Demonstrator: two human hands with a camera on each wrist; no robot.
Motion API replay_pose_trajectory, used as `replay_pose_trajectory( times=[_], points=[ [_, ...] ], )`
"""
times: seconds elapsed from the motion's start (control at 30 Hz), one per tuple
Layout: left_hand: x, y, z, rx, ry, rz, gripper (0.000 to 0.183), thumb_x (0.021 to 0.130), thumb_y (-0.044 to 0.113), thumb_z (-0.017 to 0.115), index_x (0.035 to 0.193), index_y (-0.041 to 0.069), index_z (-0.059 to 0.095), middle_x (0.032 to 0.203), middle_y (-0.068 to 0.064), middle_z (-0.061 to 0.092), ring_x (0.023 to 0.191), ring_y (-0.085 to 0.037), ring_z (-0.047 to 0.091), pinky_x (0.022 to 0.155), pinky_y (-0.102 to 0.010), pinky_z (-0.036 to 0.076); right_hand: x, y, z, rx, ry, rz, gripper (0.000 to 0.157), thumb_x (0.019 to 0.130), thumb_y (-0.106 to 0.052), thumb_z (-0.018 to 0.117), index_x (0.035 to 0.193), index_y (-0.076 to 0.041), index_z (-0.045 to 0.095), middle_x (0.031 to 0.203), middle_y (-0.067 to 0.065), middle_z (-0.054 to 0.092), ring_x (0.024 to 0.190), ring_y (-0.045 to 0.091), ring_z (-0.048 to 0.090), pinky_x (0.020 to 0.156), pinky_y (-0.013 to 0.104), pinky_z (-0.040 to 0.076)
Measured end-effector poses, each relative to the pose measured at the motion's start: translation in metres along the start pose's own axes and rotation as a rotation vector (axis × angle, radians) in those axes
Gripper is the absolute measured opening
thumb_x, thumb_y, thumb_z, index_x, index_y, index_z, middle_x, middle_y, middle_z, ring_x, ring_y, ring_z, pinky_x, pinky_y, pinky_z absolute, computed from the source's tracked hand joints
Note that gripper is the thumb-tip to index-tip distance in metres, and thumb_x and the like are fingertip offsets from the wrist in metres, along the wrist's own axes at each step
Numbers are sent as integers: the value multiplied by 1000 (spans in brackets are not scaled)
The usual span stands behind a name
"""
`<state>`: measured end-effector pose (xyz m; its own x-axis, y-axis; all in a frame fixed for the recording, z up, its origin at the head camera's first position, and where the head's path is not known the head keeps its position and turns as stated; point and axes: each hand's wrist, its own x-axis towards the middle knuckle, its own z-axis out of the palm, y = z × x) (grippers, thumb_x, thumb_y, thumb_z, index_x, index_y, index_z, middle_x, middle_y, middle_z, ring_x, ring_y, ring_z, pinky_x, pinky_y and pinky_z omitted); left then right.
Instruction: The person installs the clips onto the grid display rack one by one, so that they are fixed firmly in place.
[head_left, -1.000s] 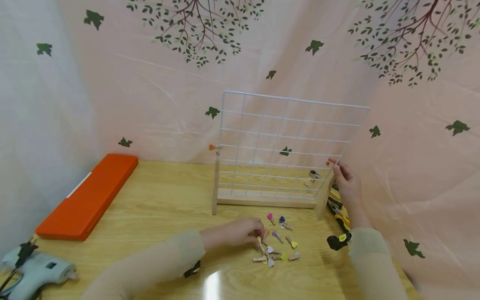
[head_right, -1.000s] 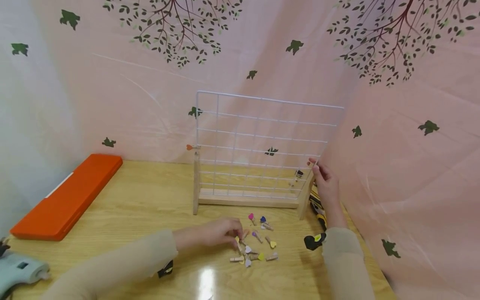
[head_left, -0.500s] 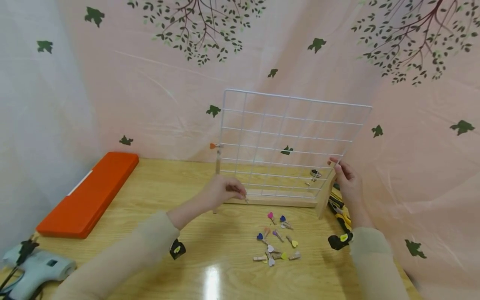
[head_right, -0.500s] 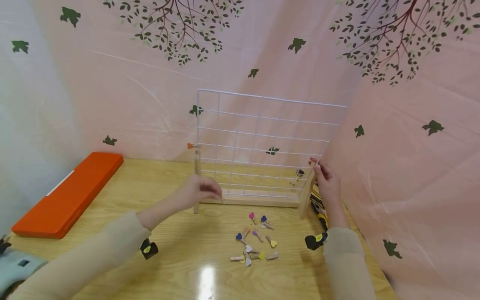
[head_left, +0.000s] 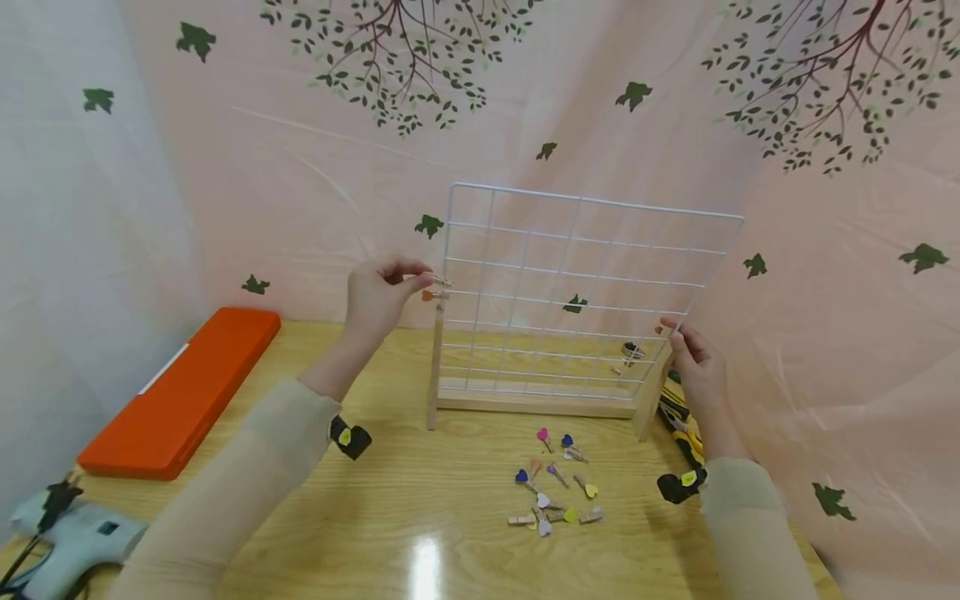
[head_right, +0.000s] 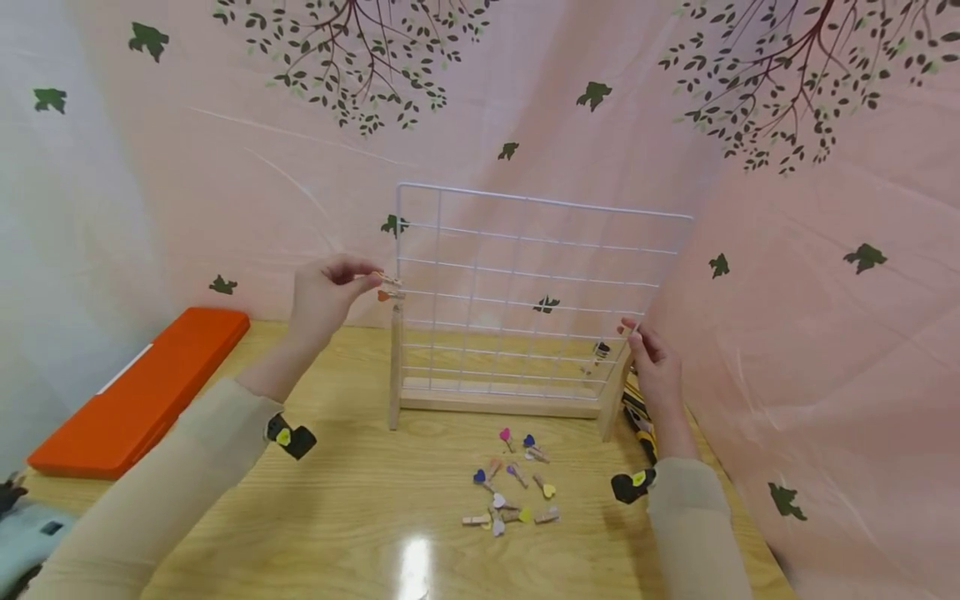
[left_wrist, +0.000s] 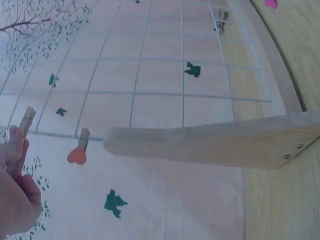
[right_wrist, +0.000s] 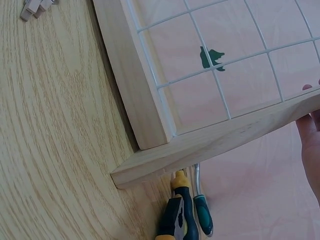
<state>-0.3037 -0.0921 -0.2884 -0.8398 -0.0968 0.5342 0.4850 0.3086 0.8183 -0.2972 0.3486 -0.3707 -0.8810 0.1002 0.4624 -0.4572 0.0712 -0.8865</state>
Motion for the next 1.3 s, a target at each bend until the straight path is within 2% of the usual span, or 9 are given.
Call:
replay_pose_trajectory(
  times=[0.17, 0.33, 0.57, 0.7, 0.87, 1.0, 1.17, 1.23, 1.3],
  points=[
    [10, -7, 1, -44, 143, -126, 29, 66, 38, 72, 80, 13, 70, 80, 1, 67, 67, -10, 49, 51, -15, 37, -1, -1, 0, -2, 6, -1, 38, 92, -11, 46, 124, 9, 44, 119, 14, 56, 102, 14, 56, 78, 17, 49],
    [15, -11, 6, -82, 204, -187, 31, 63, 38, 73, 80, 12, 71, 79, 0, 67, 71, -11, 56, 52, -16, 44, 0, -1, 2, -29, 27, 4, 38, 92, -12, 48, 123, 8, 46, 116, 12, 58, 98, 12, 58, 75, 17, 50],
    [18, -14, 16, -98, 201, -161, 30, 63, 36, 75, 80, 11, 71, 79, 0, 68, 73, -9, 58, 51, -16, 45, 0, -1, 3, -84, 57, 27, 37, 91, -15, 48, 122, 5, 48, 116, 11, 59, 98, 12, 58, 74, 16, 50],
    [16, -14, 19, -102, 194, -131, 27, 65, 34, 74, 79, 11, 70, 79, -1, 67, 77, -8, 57, 60, -16, 48, 0, 0, 2, -85, 49, 19, 38, 92, -15, 48, 123, 6, 48, 116, 9, 59, 98, 9, 57, 74, 15, 50],
    [13, -14, 18, -67, 166, -119, 28, 68, 36, 72, 82, 12, 70, 79, 0, 63, 72, -9, 49, 62, -17, 42, 0, 1, 0, -64, 17, -26, 37, 92, -11, 47, 123, 9, 46, 115, 13, 59, 94, 8, 59, 71, 17, 51],
    [9, -17, 15, 5, 125, -60, 27, 72, 32, 72, 92, 16, 68, 86, 2, 62, 72, -13, 46, 57, -22, 36, 0, 2, 0, -56, 6, -41, 36, 92, -9, 46, 123, 10, 46, 115, 16, 59, 93, 8, 60, 70, 18, 52],
    [-12, -15, 14, 89, 84, 160, 32, 71, 24, 74, 101, 15, 66, 102, 5, 59, 86, -16, 51, 62, -27, 40, -1, 1, 0, -60, 6, -31, 35, 92, -9, 46, 123, 9, 46, 115, 16, 58, 92, 8, 59, 70, 17, 51],
    [-25, -14, 17, 112, 32, 216, 33, 70, 21, 74, 101, 14, 65, 105, 4, 58, 89, -15, 50, 66, -29, 41, -1, 1, 0, -53, 3, -30, 35, 92, -9, 45, 123, 9, 46, 115, 15, 58, 93, 9, 59, 70, 17, 51],
    [-40, -15, 22, 137, -60, 226, 36, 70, 21, 75, 103, 13, 64, 103, 2, 57, 90, -17, 50, 68, -31, 42, 0, 1, 0, -45, 2, -30, 36, 92, -10, 46, 123, 9, 46, 116, 15, 58, 95, 12, 59, 71, 18, 51]
  ],
)
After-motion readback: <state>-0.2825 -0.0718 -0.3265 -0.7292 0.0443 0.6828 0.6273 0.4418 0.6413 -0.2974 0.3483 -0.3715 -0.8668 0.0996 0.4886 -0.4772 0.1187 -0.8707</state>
